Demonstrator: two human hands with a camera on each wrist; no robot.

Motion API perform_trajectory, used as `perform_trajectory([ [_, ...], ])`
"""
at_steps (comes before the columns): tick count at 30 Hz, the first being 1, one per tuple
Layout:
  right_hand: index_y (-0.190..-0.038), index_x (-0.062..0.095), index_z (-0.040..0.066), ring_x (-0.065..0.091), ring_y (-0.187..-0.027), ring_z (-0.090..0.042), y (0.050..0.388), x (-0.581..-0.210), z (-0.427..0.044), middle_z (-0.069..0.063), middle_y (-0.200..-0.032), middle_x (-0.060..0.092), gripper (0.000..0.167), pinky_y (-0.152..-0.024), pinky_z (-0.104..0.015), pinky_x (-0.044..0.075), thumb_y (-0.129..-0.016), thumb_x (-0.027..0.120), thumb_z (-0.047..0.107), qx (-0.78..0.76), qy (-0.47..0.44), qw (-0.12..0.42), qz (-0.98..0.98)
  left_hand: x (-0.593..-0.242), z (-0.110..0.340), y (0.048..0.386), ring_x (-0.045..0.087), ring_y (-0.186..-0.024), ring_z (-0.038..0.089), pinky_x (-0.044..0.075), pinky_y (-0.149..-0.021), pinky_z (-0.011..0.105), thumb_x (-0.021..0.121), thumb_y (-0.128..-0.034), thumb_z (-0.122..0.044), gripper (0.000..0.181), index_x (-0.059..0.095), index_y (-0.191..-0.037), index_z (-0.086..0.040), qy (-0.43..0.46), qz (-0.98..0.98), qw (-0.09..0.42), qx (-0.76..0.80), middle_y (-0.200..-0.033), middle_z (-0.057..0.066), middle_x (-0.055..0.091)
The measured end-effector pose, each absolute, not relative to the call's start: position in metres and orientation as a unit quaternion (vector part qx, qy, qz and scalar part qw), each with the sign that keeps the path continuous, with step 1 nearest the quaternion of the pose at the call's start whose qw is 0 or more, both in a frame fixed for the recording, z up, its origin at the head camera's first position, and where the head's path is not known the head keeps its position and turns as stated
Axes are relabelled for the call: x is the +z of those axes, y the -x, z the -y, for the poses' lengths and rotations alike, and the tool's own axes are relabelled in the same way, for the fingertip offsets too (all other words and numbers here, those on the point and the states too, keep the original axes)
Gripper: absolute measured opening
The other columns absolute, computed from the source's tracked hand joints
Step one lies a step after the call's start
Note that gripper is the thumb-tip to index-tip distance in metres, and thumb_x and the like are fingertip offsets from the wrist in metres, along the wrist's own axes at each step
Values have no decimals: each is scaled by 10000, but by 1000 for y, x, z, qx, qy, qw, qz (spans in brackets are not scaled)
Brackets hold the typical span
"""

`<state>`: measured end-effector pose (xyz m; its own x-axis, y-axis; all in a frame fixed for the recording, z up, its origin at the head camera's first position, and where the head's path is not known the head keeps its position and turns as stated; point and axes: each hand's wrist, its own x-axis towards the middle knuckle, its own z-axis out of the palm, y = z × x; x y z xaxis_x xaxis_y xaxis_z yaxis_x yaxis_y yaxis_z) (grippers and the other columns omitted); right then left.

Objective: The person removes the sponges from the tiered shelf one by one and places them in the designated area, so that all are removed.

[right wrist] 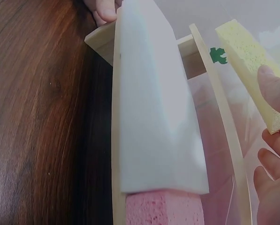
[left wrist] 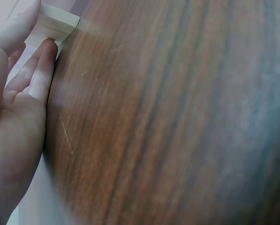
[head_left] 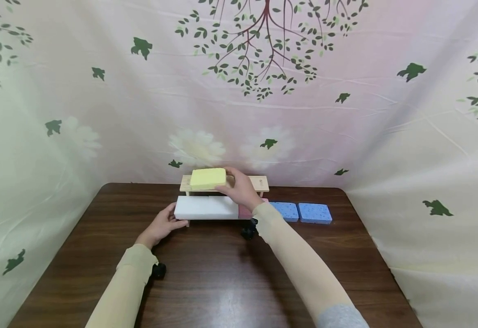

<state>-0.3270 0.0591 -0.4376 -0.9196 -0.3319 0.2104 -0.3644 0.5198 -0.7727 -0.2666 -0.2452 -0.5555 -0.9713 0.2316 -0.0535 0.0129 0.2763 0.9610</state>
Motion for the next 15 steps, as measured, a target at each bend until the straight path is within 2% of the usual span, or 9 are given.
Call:
perform_trajectory([
  [3,-1476,569,157,527,-1406,-259,326,-438,-63,-50,-1462,621,672,-1175,-479,407,-909,851,381,445,-207,27,871,-555,245,267,517,-1396,373,478,-1093,360,797,-961,-151,884,256,-1651,-35,-77,-793,93,598,-1569,257,462],
  [10,-1461,575,177,513,-1426,-274,320,-439,-73,-52,-1485,602,651,-1161,-480,427,-909,850,384,456,-204,16,866,-555,245,266,478,-1434,395,399,-1175,499,797,-960,-147,894,246,-1655,-39,-72,-789,98,602,-1595,259,429],
  [15,-1483,557,183,500,-1440,-317,313,-438,-79,-58,-1508,576,650,-1133,-493,461,-925,835,368,460,-204,13,864,-554,245,265,496,-1420,382,436,-1148,471,801,-957,-152,893,254,-1656,-56,-68,-791,99,599,-1585,248,449],
])
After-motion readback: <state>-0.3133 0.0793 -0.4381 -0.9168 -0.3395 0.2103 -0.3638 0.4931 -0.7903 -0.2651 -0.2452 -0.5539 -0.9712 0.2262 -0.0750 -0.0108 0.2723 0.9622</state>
